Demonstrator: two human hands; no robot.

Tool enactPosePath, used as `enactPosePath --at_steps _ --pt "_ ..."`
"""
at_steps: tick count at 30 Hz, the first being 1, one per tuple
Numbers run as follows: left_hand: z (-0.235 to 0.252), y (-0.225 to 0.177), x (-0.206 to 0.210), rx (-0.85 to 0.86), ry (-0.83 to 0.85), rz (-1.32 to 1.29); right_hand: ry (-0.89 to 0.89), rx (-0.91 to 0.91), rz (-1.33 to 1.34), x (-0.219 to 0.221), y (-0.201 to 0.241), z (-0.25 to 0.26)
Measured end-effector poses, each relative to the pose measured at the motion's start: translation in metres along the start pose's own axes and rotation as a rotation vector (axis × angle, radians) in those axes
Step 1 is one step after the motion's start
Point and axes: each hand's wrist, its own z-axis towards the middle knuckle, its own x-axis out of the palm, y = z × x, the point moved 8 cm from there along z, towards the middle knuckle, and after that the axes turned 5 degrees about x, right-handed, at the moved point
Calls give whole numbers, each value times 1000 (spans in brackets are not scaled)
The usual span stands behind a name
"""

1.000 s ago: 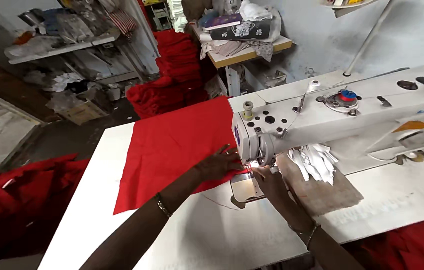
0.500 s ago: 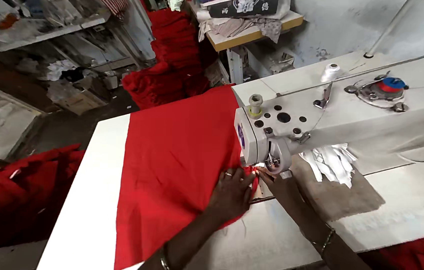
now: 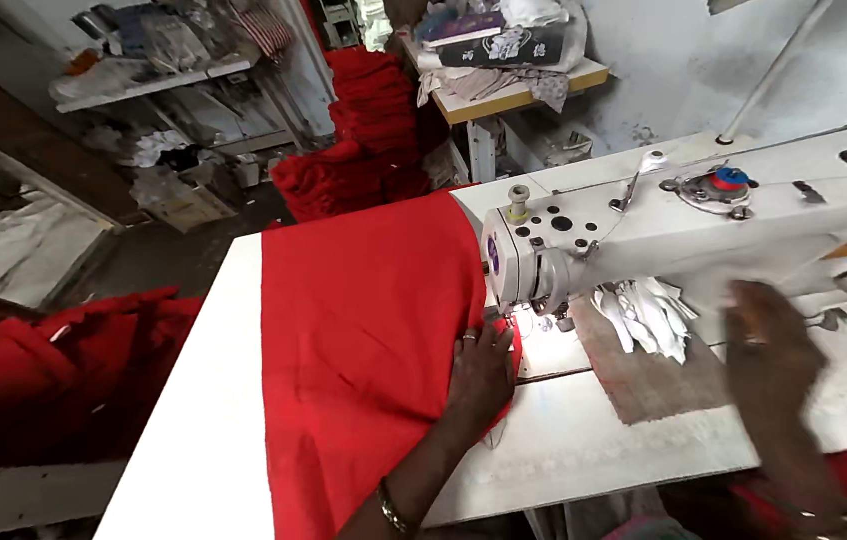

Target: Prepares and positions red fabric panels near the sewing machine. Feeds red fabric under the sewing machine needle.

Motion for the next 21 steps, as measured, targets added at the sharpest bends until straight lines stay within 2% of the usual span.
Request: enactPosePath --at_steps 2,3,6,9,11,13,14,15,17,18,21 --pt "-1 -1 1 -24 36 -7 -15 77 -51 -8 -63 -6" --pt "0 -3 0 -29 50 4 -14 67 -47 -4 -77 -11" --pt "-4 -7 1 -10 4 32 -9 66 -23 -1 -85 -15" --pt "-9 -8 2 -1 -62 35 -62 -6 -49 -4 -66 -21" --pt "-9 -6 2 -20 -51 25 -69 -61 15 -5 -22 -45" --pt "-8 -3 4 -41 -31 12 30 -184 87 6 56 -101" --pt "-6 -2 5 -47 -38 5 109 -305 151 14 100 -137" --pt "-4 -2 4 -47 -71 -12 211 -461 255 20 144 -172" --pt "-4 -4 0 -80 -131 -78 564 -750 442 36 214 -225" --pt "-7 -5 -1 -105 -161 -117 781 -802 444 48 237 -241" --pt "-13 -7 -5 -167 -259 -177 1131 -686 248 86 260 -262"
